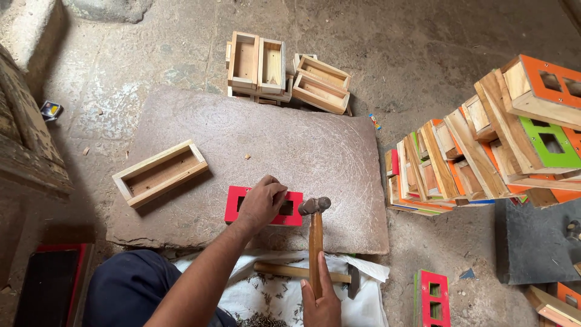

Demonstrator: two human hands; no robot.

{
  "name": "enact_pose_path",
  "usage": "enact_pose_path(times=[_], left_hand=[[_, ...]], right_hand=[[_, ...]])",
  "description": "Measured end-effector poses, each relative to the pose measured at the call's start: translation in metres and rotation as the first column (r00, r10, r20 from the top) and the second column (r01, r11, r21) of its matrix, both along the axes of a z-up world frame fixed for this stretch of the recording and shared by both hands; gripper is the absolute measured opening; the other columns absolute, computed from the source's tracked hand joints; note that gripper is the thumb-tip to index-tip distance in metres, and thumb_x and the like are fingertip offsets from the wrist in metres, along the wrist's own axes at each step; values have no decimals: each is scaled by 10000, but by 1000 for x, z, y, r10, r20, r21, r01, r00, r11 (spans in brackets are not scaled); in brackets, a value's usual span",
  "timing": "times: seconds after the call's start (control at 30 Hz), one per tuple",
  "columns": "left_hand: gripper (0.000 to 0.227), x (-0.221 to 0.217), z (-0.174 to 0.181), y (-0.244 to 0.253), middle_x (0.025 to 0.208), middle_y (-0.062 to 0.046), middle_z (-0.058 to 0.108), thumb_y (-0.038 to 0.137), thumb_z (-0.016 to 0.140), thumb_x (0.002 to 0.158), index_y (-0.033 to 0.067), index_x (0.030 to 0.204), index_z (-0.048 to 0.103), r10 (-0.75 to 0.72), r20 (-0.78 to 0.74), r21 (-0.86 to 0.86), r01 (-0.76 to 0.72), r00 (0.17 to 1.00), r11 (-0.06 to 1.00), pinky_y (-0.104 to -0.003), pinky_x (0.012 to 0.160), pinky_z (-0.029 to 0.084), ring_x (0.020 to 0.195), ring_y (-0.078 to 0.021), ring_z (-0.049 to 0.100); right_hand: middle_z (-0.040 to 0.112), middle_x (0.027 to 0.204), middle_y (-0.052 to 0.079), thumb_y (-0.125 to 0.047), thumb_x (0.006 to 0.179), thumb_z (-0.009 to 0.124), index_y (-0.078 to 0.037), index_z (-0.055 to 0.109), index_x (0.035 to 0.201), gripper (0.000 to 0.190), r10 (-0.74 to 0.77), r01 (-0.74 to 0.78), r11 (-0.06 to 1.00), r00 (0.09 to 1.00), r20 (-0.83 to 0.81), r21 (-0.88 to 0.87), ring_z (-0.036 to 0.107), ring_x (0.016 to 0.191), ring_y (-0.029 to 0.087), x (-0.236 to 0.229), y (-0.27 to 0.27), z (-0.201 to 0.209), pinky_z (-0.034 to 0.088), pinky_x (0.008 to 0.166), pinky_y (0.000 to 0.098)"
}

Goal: The person assembles small wooden boxes by hammering nails into red and green plastic frames. They pick up nails, position them, and strike them with a hammer, then stack the finished frames.

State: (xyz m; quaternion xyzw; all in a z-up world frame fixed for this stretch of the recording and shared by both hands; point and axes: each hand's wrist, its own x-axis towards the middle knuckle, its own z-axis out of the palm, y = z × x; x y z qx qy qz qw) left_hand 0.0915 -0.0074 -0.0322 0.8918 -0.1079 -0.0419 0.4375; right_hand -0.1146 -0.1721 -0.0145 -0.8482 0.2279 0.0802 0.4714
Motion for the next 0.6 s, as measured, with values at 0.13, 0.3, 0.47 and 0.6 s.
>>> enact_pose_path(times=[0.13, 0.3, 0.47, 0.6], left_hand=[[185, -2, -8, -1, 1107, -61, 648, 190, 652, 954, 95, 1080, 749, 13, 99, -19, -12, 995, 1000, -378, 858, 585, 956, -239, 694], [172, -2, -11, -2, 1102, -51, 666, 198, 650, 977, 100, 1078, 747, -5, 103, -1, 5, 995, 1000, -371, 855, 589, 966, -233, 697], [154, -10, -7, 0, 1084, -53, 692, 171, 658, 948, 120, 1041, 769, -47, 165, 43, 41, 985, 998, -377, 855, 584, 966, -231, 699], [137, -1, 1, 0, 1062, -71, 710, 137, 682, 913, 107, 1003, 781, -35, 200, -58, 48, 979, 997, -397, 819, 579, 947, -272, 700]], right_hand=[[391, 1606, 144, -100, 922, 619, -187, 227, 1647, 828, 19, -19, 1000, 999, 28, 15, 411, 1475, 250, -1, -5, -13, 404, 1168, 353], [393, 1612, 150, -92, 924, 623, -155, 232, 1611, 793, 23, -26, 998, 998, 61, 50, 382, 1494, 243, -3, -11, -30, 360, 1194, 347], [386, 1615, 139, -99, 930, 622, -162, 223, 1645, 821, 28, -34, 996, 997, 70, 80, 373, 1501, 235, -9, -13, -36, 345, 1201, 343], [342, 1634, 146, -111, 950, 611, -150, 193, 1618, 790, 54, -57, 996, 998, 38, 71, 322, 1516, 242, 4, -12, -22, 305, 1215, 353]])
